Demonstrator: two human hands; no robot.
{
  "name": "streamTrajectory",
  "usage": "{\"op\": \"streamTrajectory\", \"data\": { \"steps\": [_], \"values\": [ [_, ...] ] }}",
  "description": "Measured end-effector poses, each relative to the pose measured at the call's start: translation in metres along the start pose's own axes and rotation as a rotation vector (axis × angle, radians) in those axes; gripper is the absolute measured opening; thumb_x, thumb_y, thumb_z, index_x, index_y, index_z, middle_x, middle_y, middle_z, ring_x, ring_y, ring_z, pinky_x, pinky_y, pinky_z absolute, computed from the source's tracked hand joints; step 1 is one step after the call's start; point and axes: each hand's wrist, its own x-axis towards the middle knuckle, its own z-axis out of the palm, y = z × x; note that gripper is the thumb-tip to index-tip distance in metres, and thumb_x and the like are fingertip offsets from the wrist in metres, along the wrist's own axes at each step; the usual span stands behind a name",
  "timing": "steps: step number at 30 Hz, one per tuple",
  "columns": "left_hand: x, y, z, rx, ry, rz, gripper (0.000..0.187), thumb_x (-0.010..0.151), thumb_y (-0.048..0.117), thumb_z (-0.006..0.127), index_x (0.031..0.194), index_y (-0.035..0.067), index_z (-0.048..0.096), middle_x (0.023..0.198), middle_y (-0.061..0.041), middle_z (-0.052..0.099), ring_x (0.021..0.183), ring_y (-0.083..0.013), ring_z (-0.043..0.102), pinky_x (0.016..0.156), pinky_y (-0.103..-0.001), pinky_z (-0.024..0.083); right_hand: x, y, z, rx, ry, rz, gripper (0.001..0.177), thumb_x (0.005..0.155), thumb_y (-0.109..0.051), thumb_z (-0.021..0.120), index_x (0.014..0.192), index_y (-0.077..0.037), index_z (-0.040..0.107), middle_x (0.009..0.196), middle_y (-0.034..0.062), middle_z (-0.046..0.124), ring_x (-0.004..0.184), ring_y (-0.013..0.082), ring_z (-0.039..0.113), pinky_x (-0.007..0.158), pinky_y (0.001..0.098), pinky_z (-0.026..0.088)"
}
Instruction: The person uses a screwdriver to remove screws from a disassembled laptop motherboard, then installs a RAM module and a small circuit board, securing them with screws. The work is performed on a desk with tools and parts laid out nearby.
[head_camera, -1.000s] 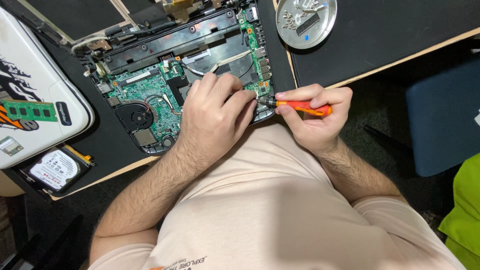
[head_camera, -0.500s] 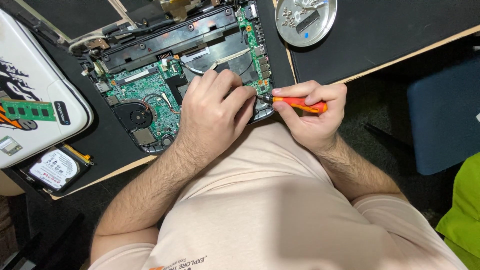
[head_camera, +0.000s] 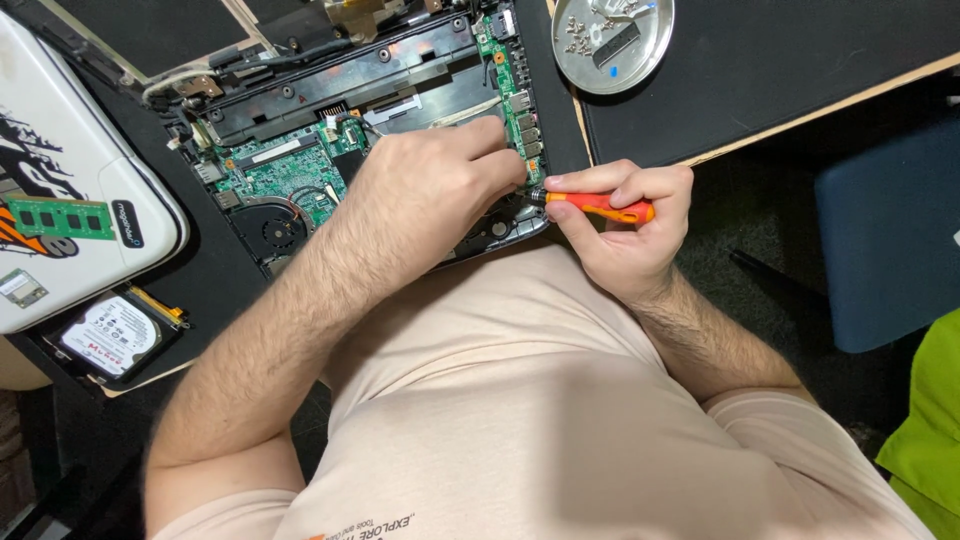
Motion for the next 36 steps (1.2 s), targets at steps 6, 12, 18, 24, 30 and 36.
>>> {"op": "streamTrajectory", "data": {
  "steps": [6,12,18,24,30,36],
  "values": [
    [0.012,-0.006,-0.008,0.017,-0.089,0.06,0.007,0.117,0.021,0.088,0.112,0.016,0.088,0.099,0.0,0.075,0.08,-0.0221,0.084,0.074,-0.038,0.071,0.0,0.001,0.0,0.017,0.005,0.0,0.054,0.112,0.006,0.094,0.119,-0.004,0.041,0.112,0.0261,0.089,0.096,0.0333,0.089,0.087,0.0345,0.065],
    [0.013,-0.035,0.009,0.137,-0.185,0.248,0.015,0.112,0.009,0.079,0.11,0.023,0.073,0.108,0.001,0.063,0.068,-0.0299,0.071,0.047,-0.049,0.056,0.002,-0.012,0.007,-0.027,0.029,0.072,0.055,0.11,0.01,0.086,0.123,-0.008,0.036,0.106,0.034,0.081,0.102,0.0428,0.089,0.097,0.0452,0.071],
    [0.015,-0.04,0.007,0.11,-0.212,0.243,0.019,0.107,0.009,0.079,0.115,0.026,0.08,0.108,0.0,0.065,0.07,-0.0321,0.076,0.046,-0.051,0.058,0.002,-0.012,0.007,-0.036,0.035,0.072,0.055,0.109,0.012,0.087,0.122,-0.007,0.037,0.106,0.0331,0.082,0.101,0.0408,0.089,0.096,0.0432,0.07],
    [0.02,-0.037,0.001,0.158,-0.264,0.237,0.012,0.111,0.017,0.079,0.105,0.027,0.076,0.104,0.002,0.066,0.07,-0.0331,0.078,0.047,-0.053,0.06,0.003,-0.014,0.008,-0.025,0.024,0.09,0.055,0.109,0.011,0.087,0.122,-0.007,0.036,0.106,0.0341,0.081,0.102,0.0418,0.089,0.096,0.0439,0.071],
    [0.027,-0.036,0.002,0.165,-0.252,0.276,0.015,0.117,0.021,0.078,0.104,0.026,0.076,0.103,0.002,0.066,0.07,-0.0299,0.075,0.048,-0.05,0.061,0.001,-0.011,0.006,-0.01,0.06,0.076,0.055,0.108,0.01,0.087,0.121,-0.007,0.036,0.105,0.0342,0.081,0.097,0.041,0.088,0.09,0.0424,0.07],
    [0.031,-0.036,0.003,0.051,-0.326,0.182,0.023,0.126,0.035,0.073,0.105,0.027,0.081,0.108,0.001,0.071,0.073,-0.0374,0.077,0.055,-0.057,0.062,0.002,-0.012,0.009,0.016,0.088,0.083,0.06,0.106,0.018,0.085,0.121,-0.007,0.033,0.105,0.0383,0.079,0.091,0.0415,0.086,0.076,0.0397,0.073]
  ]
}}
